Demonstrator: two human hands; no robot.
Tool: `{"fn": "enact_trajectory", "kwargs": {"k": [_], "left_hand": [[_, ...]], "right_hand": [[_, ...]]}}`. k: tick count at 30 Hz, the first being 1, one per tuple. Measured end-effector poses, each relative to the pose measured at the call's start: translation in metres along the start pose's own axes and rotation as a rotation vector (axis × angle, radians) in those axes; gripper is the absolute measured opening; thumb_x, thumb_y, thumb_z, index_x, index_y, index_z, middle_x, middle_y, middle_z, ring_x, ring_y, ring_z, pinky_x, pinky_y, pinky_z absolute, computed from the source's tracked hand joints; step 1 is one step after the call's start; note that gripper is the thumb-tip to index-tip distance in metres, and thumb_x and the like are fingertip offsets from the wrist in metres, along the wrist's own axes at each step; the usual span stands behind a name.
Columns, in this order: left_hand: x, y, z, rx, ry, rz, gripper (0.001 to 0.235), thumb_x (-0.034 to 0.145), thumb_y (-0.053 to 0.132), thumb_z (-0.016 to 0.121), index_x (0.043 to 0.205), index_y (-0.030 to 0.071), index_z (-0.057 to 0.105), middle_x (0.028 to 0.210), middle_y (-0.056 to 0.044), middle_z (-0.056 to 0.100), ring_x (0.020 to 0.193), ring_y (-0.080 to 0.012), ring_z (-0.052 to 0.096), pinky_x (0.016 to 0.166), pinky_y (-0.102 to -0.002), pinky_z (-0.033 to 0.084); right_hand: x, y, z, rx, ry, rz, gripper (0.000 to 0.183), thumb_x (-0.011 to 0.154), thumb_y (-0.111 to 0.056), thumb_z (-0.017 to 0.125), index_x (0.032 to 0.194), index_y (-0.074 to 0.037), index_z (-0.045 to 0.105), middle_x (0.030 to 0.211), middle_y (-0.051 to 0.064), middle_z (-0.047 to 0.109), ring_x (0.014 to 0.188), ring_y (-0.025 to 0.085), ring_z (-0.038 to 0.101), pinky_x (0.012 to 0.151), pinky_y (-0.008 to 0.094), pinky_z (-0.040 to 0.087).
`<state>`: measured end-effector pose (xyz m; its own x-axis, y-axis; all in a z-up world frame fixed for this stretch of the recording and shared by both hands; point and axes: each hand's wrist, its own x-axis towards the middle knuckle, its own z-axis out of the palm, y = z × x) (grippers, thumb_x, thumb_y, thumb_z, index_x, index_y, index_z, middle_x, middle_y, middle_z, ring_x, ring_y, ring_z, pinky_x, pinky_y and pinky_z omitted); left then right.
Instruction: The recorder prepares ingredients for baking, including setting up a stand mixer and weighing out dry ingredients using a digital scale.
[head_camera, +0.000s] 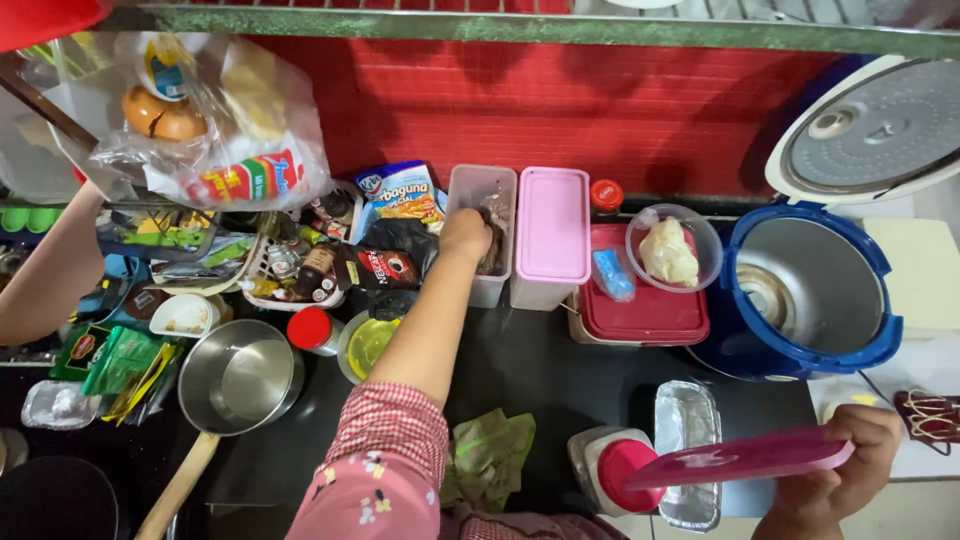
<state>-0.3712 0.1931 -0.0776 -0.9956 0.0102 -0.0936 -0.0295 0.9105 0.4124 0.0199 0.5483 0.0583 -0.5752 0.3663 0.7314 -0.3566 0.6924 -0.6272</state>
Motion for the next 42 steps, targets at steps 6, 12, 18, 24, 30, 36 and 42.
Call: {"fn": "enact_trajectory", "kwargs": {"k": [6, 12, 18, 24, 30, 36, 42], "left_hand": [[-0.052, 0.010, -0.073, -0.247, 0.272, 0.046, 0.028, 0.091, 0.033, 0.064, 0.097, 0.006, 0.069, 0.093, -0.020, 0.072, 0.091, -0.0398, 0.069, 0.079, -0.051, 0.055], [-0.155, 0.024, -0.163, -0.432, 0.502, 0.286, 0.024, 0.092, 0.023, 0.068, 0.083, 0.004, 0.056, 0.073, -0.017, 0.062, 0.071, -0.0373, 0.063, 0.065, -0.047, 0.049], [-0.245, -0.012, -0.157, -0.664, 0.384, 0.649, 0.020, 0.091, 0.009, 0.070, 0.082, 0.005, 0.053, 0.073, -0.010, 0.054, 0.062, -0.0257, 0.056, 0.058, -0.036, 0.046], [-0.267, -0.035, -0.053, -0.639, 0.146, 0.626, 0.012, 0.090, 0.010, 0.071, 0.087, 0.005, 0.061, 0.077, -0.011, 0.061, 0.068, -0.0290, 0.063, 0.059, -0.039, 0.049], [-0.266, -0.052, 0.037, -0.361, 0.166, 0.721, 0.016, 0.086, 0.022, 0.070, 0.090, 0.007, 0.065, 0.094, -0.012, 0.068, 0.088, -0.0342, 0.067, 0.074, -0.046, 0.055], [-0.249, -0.031, -0.013, -0.212, -0.072, 0.493, 0.024, 0.083, 0.030, 0.073, 0.085, 0.008, 0.066, 0.091, -0.011, 0.068, 0.089, -0.0341, 0.068, 0.077, -0.047, 0.054], [-0.143, 0.000, -0.036, -0.312, 0.342, 0.575, 0.021, 0.097, 0.020, 0.058, 0.105, 0.005, 0.070, 0.105, -0.016, 0.069, 0.102, -0.0391, 0.064, 0.089, -0.048, 0.051]], "right_hand": [[-0.007, 0.030, 0.006, 0.099, -0.009, 0.031, 0.068, 0.103, -0.067, 0.061, 0.106, -0.001, 0.046, 0.101, 0.004, 0.041, 0.087, 0.011, 0.040, 0.079, 0.022, 0.033], [0.007, 0.025, 0.041, 0.123, -0.114, -0.042, 0.053, 0.116, -0.051, 0.060, 0.102, -0.002, 0.045, 0.101, 0.005, 0.043, 0.090, 0.014, 0.042, 0.082, 0.026, 0.034], [0.031, -0.022, 0.082, 0.120, -0.201, -0.020, 0.054, 0.117, -0.047, 0.040, 0.086, -0.003, 0.050, 0.089, 0.009, 0.052, 0.079, 0.019, 0.046, 0.077, 0.029, 0.034], [0.030, -0.026, 0.100, 0.130, -0.228, -0.162, 0.060, 0.112, -0.049, 0.038, 0.076, -0.003, 0.052, 0.089, 0.014, 0.054, 0.080, 0.025, 0.046, 0.083, 0.036, 0.034], [0.039, -0.014, 0.137, 0.275, -0.295, -0.207, 0.067, 0.112, -0.064, 0.027, 0.101, -0.002, 0.048, 0.105, 0.013, 0.046, 0.093, 0.023, 0.044, 0.089, 0.033, 0.035], [0.054, -0.009, 0.140, 0.353, -0.254, -0.051, 0.065, 0.113, -0.063, 0.031, 0.095, -0.002, 0.045, 0.100, 0.007, 0.042, 0.085, 0.015, 0.039, 0.080, 0.027, 0.033], [0.040, -0.012, 0.102, 0.223, -0.135, 0.016, 0.068, 0.119, -0.061, 0.032, 0.093, 0.000, 0.044, 0.103, 0.008, 0.039, 0.083, 0.014, 0.036, 0.078, 0.026, 0.030]]}}
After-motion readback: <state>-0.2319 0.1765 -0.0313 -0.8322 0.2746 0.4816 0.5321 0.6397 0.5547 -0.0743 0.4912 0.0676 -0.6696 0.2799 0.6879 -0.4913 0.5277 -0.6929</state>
